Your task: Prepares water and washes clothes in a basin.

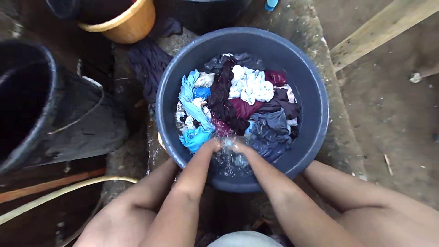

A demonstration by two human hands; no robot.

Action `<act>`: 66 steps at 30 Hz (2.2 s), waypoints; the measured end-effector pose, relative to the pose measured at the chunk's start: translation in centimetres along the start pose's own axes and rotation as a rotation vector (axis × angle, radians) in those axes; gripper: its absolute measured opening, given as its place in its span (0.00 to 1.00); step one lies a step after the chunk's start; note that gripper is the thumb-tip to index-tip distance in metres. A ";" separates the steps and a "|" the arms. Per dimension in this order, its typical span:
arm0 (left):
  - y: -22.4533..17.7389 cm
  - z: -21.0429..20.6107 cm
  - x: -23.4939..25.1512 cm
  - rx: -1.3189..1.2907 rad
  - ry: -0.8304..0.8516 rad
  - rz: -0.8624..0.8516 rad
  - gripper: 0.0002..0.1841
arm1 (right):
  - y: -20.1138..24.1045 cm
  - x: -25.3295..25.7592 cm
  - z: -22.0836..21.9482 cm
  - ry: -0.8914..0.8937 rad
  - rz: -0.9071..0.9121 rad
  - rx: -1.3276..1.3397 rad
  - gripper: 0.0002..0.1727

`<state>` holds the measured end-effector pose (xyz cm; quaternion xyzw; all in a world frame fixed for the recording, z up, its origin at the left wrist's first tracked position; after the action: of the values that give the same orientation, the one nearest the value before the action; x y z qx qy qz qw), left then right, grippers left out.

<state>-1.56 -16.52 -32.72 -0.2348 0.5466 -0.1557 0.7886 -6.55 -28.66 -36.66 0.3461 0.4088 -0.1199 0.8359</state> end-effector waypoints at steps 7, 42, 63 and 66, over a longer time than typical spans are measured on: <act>-10.7 4.9 -13.7 -0.706 -0.331 -0.369 0.35 | 0.9 -6.5 2.2 -0.324 0.101 1.019 0.30; 1.9 -1.7 0.4 0.176 -0.044 0.168 0.32 | 0.2 -1.7 -0.5 -0.308 -0.086 -0.459 0.49; -17.5 10.0 -28.0 -1.059 -0.465 -0.778 0.27 | 2.9 -11.4 7.5 -0.295 0.390 0.376 0.26; -16.6 12.8 -33.5 -1.277 -0.384 -1.114 0.28 | -0.6 -12.0 9.6 -0.518 0.482 0.724 0.21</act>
<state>-1.29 -11.07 6.40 -0.8881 0.1921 -0.1403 0.3934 -8.71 -36.58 -23.60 0.6573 0.0285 -0.1395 0.7400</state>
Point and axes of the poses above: each hand's wrist, its own x-axis towards the middle knuckle, its own z-axis out of the back of the hand, y = z × x, the point moved 5 cm from there along x, towards the middle knuckle, and after that the axes turned 12 degrees about -x, right-handed, at the moved point
